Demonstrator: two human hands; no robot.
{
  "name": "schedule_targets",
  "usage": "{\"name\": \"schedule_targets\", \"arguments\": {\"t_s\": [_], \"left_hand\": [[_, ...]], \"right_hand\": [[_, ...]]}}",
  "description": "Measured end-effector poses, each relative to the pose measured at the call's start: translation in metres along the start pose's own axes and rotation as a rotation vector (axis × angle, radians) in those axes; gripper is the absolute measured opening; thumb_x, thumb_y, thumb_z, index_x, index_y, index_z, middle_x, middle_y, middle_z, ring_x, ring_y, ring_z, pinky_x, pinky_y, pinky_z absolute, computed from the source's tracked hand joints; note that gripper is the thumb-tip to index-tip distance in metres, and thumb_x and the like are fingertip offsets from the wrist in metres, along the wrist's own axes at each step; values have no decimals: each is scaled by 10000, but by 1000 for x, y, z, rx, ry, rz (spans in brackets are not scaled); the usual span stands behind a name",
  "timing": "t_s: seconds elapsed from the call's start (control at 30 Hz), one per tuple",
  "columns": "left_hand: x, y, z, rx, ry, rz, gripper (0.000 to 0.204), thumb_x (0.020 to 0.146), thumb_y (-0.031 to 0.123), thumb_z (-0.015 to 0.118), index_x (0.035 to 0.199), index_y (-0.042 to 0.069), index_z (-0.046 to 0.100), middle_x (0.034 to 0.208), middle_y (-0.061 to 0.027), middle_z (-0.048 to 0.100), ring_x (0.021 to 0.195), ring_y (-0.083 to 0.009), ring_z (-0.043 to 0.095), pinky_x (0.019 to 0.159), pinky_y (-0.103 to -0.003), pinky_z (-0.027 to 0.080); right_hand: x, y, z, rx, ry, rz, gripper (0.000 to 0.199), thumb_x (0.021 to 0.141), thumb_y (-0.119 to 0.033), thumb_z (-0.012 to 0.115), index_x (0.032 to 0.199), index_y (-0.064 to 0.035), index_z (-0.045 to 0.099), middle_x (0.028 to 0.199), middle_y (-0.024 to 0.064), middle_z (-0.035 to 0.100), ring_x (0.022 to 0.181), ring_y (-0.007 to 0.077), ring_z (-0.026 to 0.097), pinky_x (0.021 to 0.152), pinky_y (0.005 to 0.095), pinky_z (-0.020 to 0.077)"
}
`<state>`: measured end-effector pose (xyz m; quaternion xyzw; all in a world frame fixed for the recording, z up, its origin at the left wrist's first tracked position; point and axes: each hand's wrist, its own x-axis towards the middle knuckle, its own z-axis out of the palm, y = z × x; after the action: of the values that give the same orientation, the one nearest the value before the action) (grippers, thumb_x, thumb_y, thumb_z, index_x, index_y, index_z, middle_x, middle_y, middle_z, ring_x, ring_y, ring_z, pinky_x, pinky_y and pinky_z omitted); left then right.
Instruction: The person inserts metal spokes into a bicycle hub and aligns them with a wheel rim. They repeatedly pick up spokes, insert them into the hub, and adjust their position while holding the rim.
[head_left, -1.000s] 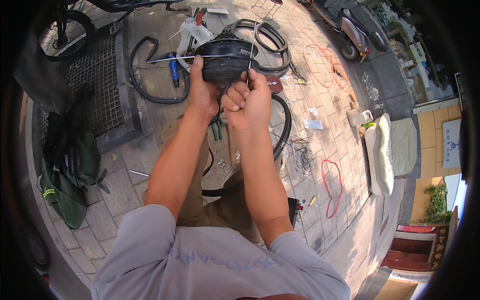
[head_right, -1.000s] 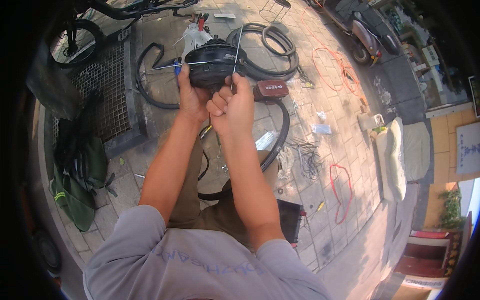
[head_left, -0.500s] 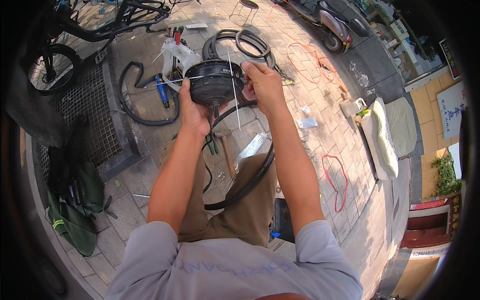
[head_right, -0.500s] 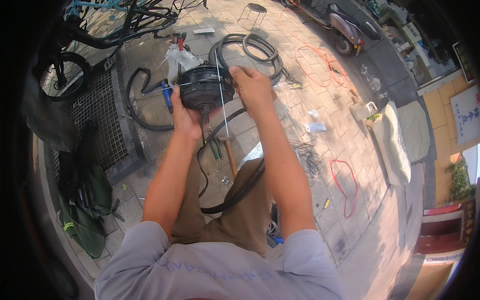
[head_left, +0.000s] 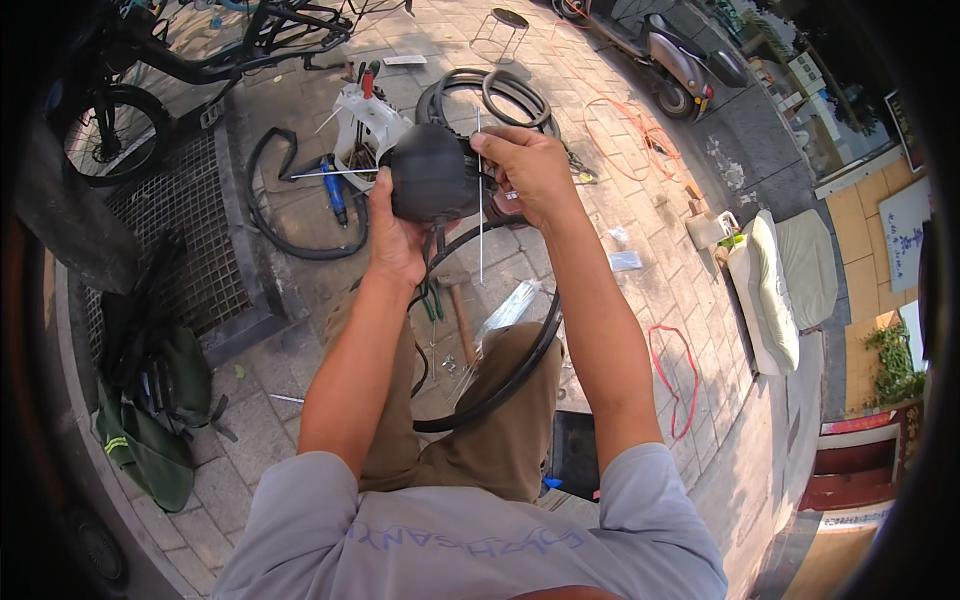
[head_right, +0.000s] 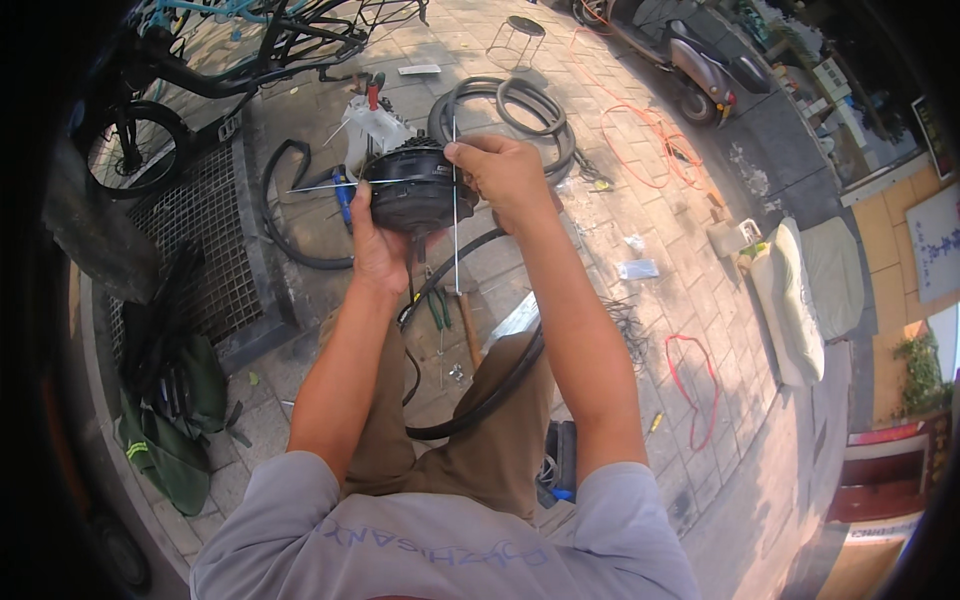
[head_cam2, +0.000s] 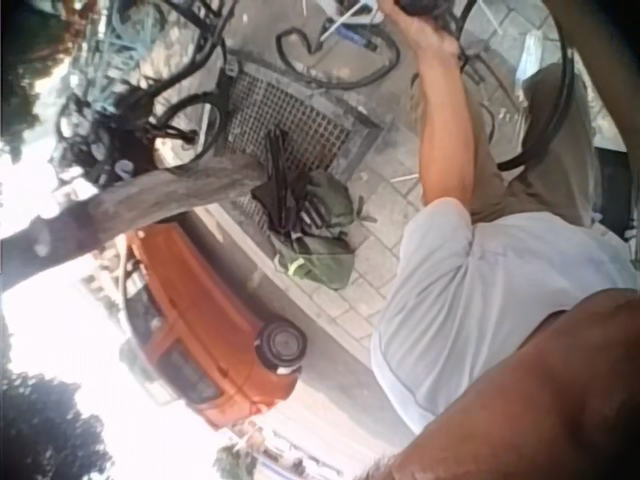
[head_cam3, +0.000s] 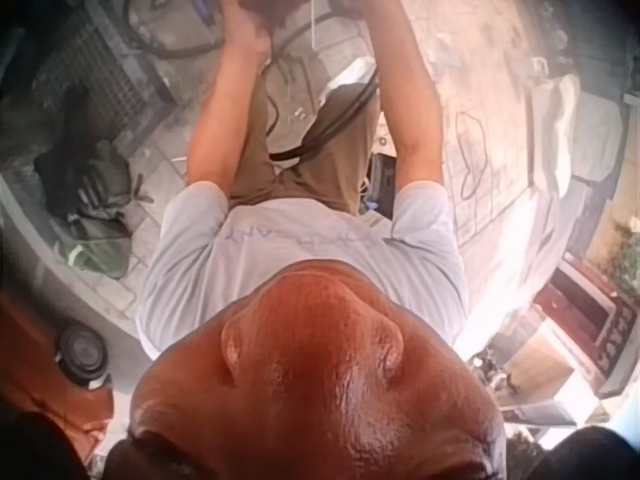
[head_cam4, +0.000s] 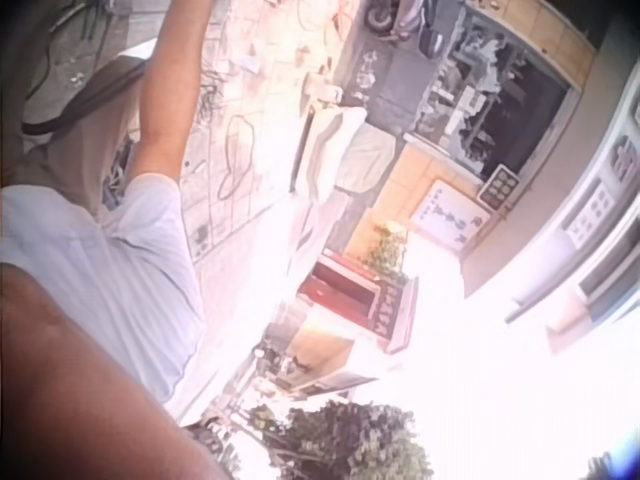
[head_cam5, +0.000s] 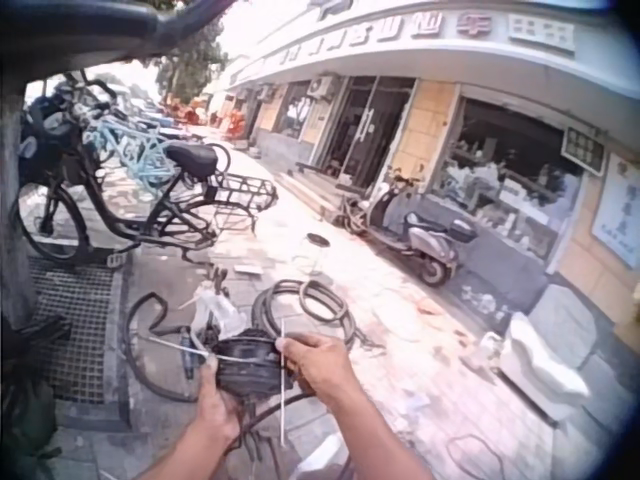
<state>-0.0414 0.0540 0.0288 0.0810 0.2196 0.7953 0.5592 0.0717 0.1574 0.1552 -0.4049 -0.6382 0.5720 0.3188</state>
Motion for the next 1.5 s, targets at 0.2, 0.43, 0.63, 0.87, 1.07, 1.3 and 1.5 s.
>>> {"name": "schedule_targets", "arguments": {"t_s": [0.2,0.43,0.63,0.87,1.07,1.3,1.5], "left_hand": [[-2,5,2,1,10,8,856,878,785,618,1382,92,606,1279,-98,708,1132,-252,691,966,-466,559],[-4,8,-4,77,-86,3,829,902,767,591,1383,92,605,1256,-125,725,1102,-276,712,920,-491,586],[-1,8,1,55,-79,-46,866,911,800,531,1442,117,569,1331,-132,702,1173,-302,706,904,-539,613],[3,7,-2,7,-113,-82,886,916,817,510,1449,111,562,1333,-148,699,1178,-323,710,912,-545,624],[7,12,-15,-33,-62,-73,922,905,845,494,1471,119,545,1380,-166,667,1229,-361,678,951,-577,605],[2,11,-5,-158,-89,-135,963,879,871,494,1480,120,535,1437,-176,624,1301,-404,617,1019,-624,547],[2,8,-1,-184,-88,-164,991,840,880,531,1477,121,545,1435,-171,626,1317,-409,598,1061,-632,516]], "right_hand": [[5,-10,0,-44,-16,42,215,870,-129,808,1019,24,788,762,7,664,603,86,543,543,247,409],[75,-35,-8,-312,49,-57,197,948,-185,741,906,7,726,797,70,695,681,161,660,608,291,531],[123,-37,-22,-189,86,-11,192,936,-78,635,767,6,666,638,94,599,536,205,583,452,363,456],[145,-37,-36,-86,47,99,223,959,-135,681,774,-14,654,682,90,629,552,199,605,495,360,521],[64,-96,25,-207,130,-434,220,959,-184,738,864,7,686,703,50,658,541,137,596,521,290,496],[6,-107,75,-486,-20,-1010,219,961,-195,704,957,22,683,795,149,715,728,304,693,688,432,548],[-9,-102,82,-709,-263,-1157,272,958,-184,670,1135,22,674,908,235,724,851,414,716,766,482,559]]}}
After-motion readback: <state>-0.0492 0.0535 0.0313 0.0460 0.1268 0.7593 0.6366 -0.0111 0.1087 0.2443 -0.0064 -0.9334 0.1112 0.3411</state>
